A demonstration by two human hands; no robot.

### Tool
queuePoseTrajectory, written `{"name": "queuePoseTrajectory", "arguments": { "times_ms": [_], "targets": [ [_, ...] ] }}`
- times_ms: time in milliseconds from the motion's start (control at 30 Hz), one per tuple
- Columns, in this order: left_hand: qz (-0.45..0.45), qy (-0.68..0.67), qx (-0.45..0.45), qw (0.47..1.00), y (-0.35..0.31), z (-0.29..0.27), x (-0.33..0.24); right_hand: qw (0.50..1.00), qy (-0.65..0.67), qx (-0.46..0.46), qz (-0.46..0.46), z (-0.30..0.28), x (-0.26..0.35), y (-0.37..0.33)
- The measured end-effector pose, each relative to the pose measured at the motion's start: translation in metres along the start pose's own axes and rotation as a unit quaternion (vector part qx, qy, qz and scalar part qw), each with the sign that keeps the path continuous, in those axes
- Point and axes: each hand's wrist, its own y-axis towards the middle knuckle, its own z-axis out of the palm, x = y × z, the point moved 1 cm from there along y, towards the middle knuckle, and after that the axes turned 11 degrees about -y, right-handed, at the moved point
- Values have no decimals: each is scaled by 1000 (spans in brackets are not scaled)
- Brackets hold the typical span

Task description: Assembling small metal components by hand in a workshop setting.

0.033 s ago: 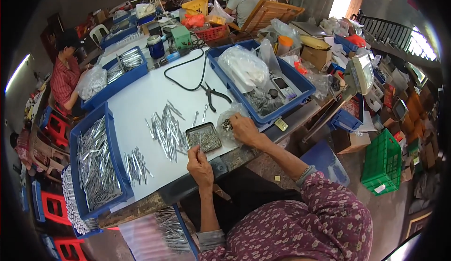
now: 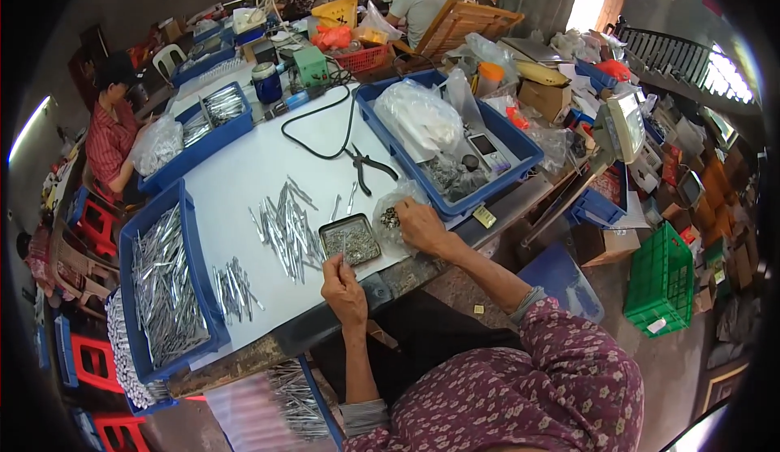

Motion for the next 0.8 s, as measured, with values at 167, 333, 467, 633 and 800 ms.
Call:
{"name": "queuePoseTrajectory", "arguments": {
  "times_ms": [167,333,467,633,800],
  "targets": [
    [4,-9,-22,1000,-1,2,4,999,-25,25,-7,-11,5,1],
    [-4,-14,-13,1000,-1,2,1,996,-66,54,-30,-9,4,6],
    [-29,-11,-11,999,-2,0,-1,997,-51,61,-19,-7,6,7],
    [-17,-8,-10,1000,0,0,2,998,-37,37,-20,-11,4,4],
    [-8,-18,-18,1000,-1,1,4,1000,-13,6,-24,-7,3,3]
  ]
}}
